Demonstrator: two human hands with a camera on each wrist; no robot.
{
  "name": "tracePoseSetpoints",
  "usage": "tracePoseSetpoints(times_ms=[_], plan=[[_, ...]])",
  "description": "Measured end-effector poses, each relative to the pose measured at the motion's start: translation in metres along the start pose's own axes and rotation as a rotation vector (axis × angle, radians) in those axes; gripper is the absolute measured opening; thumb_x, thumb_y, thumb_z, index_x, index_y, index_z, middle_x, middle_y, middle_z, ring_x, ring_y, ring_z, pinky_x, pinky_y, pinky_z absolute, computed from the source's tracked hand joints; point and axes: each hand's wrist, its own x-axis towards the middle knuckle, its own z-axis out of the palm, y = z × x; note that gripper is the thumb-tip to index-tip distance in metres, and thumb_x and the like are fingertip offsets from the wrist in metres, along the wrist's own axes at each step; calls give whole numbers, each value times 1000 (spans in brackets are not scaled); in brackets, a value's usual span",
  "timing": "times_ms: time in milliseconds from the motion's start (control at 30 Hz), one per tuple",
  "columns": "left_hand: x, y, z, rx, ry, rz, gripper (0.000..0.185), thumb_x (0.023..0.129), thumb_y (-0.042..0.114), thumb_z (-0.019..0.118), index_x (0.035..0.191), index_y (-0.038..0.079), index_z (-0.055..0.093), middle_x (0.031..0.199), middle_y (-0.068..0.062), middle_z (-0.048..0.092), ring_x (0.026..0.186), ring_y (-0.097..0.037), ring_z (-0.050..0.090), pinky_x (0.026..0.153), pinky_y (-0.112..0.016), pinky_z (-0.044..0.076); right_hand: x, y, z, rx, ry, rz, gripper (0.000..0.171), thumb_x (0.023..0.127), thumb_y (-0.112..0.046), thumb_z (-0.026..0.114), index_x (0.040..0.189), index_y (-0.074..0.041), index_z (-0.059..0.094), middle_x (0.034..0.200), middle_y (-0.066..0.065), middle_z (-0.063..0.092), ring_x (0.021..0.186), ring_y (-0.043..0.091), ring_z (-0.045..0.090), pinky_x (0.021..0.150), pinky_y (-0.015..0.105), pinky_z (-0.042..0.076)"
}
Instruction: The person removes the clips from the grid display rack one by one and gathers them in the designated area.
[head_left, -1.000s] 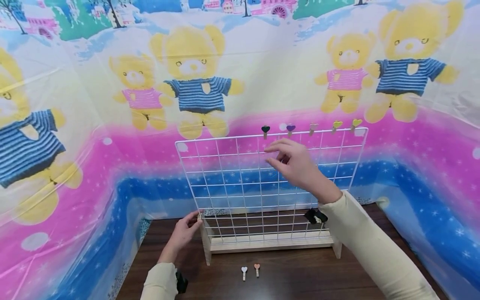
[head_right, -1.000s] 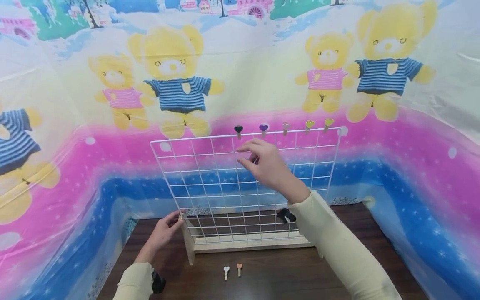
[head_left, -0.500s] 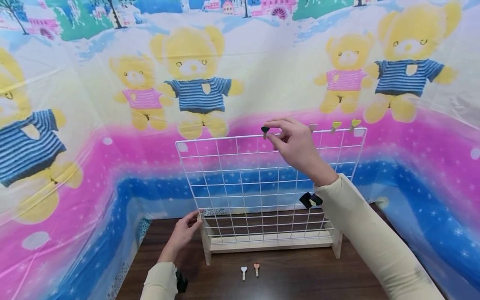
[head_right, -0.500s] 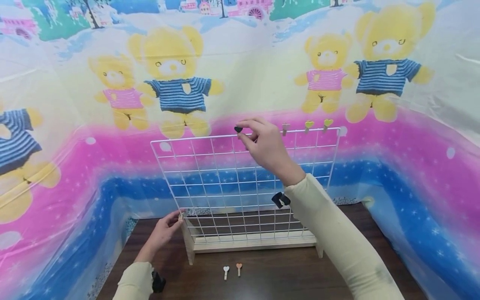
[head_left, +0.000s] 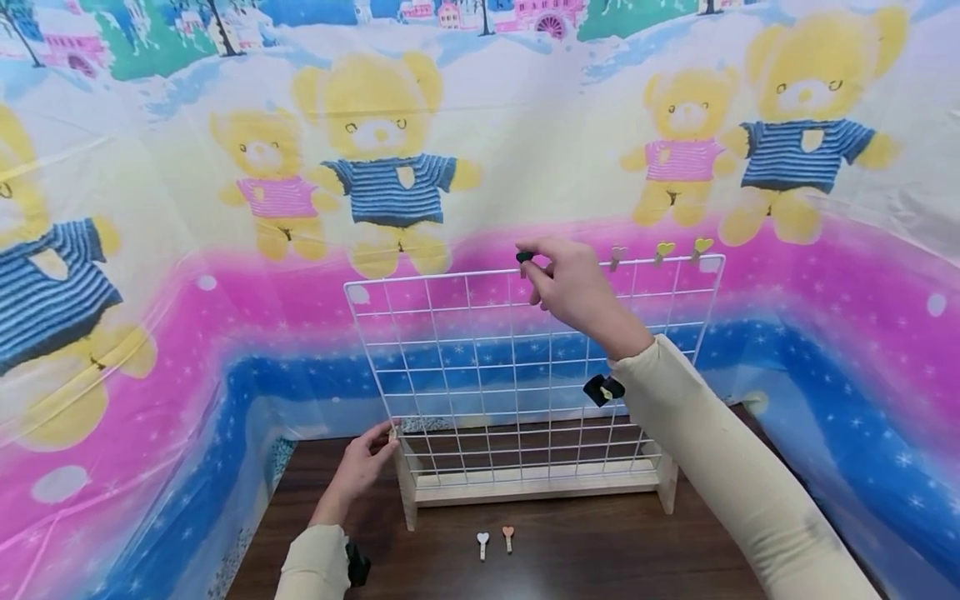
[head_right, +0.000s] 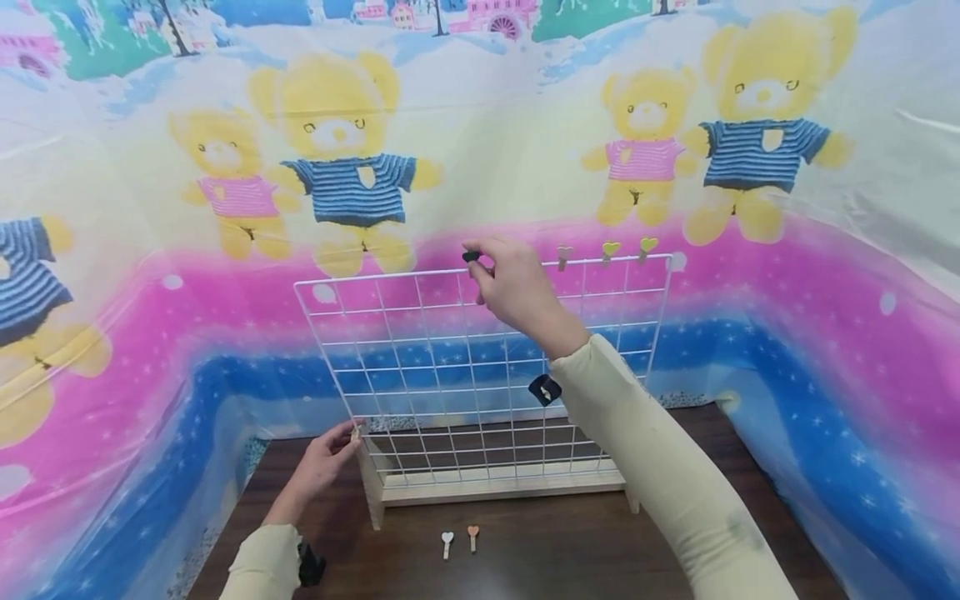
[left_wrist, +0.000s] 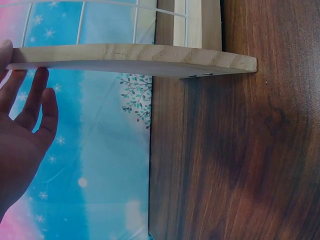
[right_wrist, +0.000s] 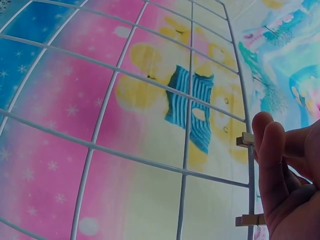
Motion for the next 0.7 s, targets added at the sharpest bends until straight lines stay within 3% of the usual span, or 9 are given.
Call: tracePoseSetpoints(times_ms=[233, 533, 700], plan=[[-2, 1, 0, -5, -1, 5, 40, 97, 14, 54, 137, 7, 50, 121, -16, 57, 110, -31, 54, 87, -45, 48, 3, 2, 0, 24, 6, 45, 31, 94, -14, 60, 125, -8, 61, 89, 6, 65, 54, 20, 62, 49, 29, 49], [-3, 0, 0, -6, 0, -1, 41, 97, 16, 55, 137, 9, 50, 122, -16, 57, 110, -31, 54, 88, -46, 47, 2, 4, 2, 63, 51, 20, 21, 92, -10, 63, 113, -8, 67, 100, 6, 66, 52, 16, 59, 43, 28, 42], [-2, 0, 0, -11, 0, 5, 40, 97, 15, 54, 137, 8, 51, 122, -16, 57, 110, -31, 54, 87, -45, 47, 2, 7, 4, 87, 73, 5, 17, 92, -11, 63, 108, -7, 68, 96, 5, 67, 52, 16, 58, 41, 26, 38]])
